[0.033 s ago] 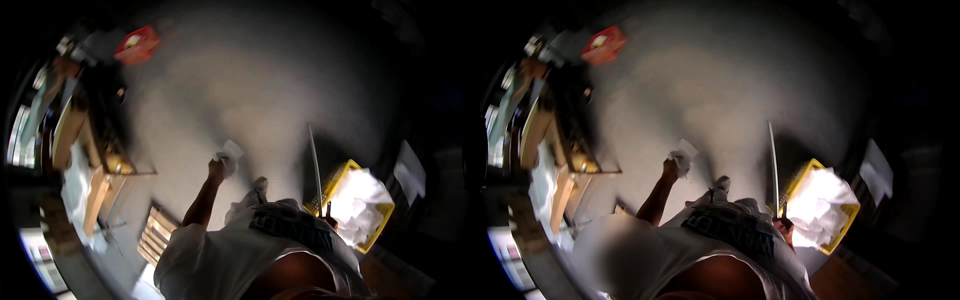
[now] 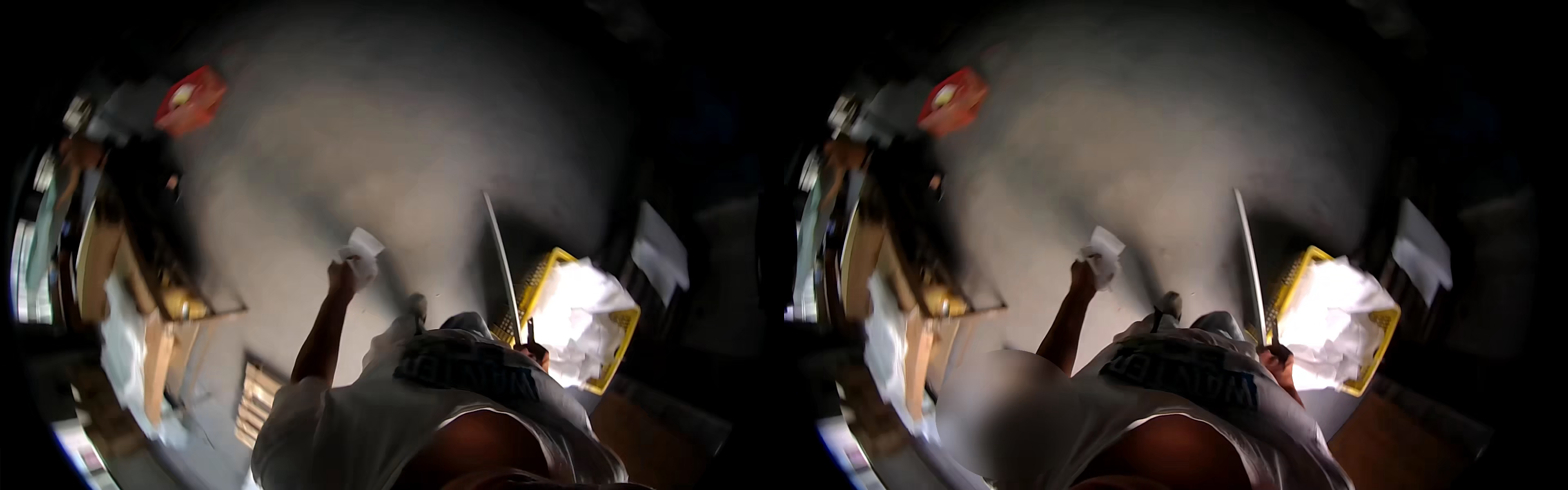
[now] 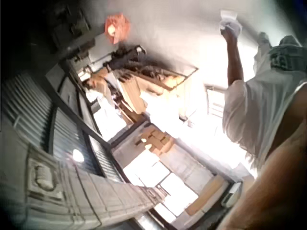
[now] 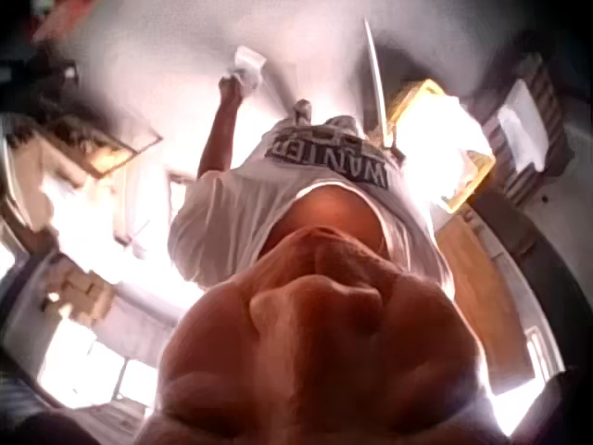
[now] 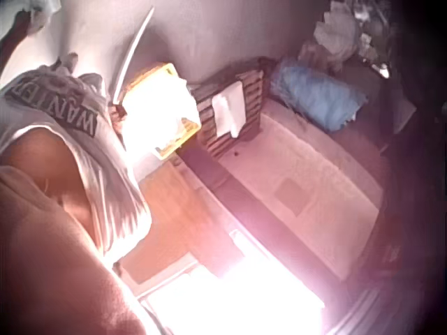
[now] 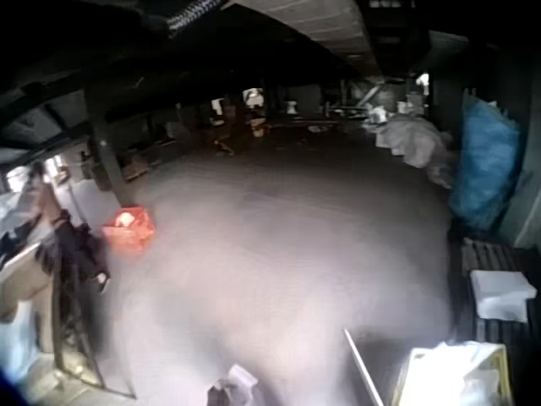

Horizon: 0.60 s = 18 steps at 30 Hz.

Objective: The person uses a utility knife and a straight edge to cut large white foam sheets on the floor. They align the straight edge, score the foam, and tear it into smaller pieces. The person stacks the cut foam pieces and discards the trimmings.

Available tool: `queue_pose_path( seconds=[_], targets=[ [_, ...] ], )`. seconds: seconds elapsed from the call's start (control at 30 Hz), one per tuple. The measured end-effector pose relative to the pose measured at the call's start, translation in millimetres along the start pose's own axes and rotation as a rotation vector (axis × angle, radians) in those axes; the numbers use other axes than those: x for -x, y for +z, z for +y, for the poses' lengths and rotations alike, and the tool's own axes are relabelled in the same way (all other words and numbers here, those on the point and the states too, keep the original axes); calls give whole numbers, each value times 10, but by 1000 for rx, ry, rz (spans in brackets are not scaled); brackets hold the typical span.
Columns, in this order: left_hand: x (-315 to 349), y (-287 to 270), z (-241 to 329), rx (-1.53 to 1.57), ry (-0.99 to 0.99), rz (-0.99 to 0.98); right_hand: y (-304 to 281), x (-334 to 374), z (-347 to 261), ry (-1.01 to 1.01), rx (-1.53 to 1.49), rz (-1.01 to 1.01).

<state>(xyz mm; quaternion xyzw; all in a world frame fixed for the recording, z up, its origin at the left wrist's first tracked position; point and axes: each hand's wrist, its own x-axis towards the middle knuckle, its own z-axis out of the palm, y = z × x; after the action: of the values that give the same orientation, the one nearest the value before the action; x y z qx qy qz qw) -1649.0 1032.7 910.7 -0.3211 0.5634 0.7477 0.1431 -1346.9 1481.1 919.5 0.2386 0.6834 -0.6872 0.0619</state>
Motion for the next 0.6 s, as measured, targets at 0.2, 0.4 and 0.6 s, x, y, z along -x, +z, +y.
queue_pose_path(
  seconds=[0.2,0.4,0.6],
  targets=[
    [-1539,2328,778,181,24,-484,-26,-1434,-1157,112,424,319],
    [-2772,3686,760,-67,-89,-546,-658,-3065,-1508,263,19,352],
    [-3655,5083,1417,-138,-245,-537,-1386,-4561,-2263,324,165,462]
  ],
)
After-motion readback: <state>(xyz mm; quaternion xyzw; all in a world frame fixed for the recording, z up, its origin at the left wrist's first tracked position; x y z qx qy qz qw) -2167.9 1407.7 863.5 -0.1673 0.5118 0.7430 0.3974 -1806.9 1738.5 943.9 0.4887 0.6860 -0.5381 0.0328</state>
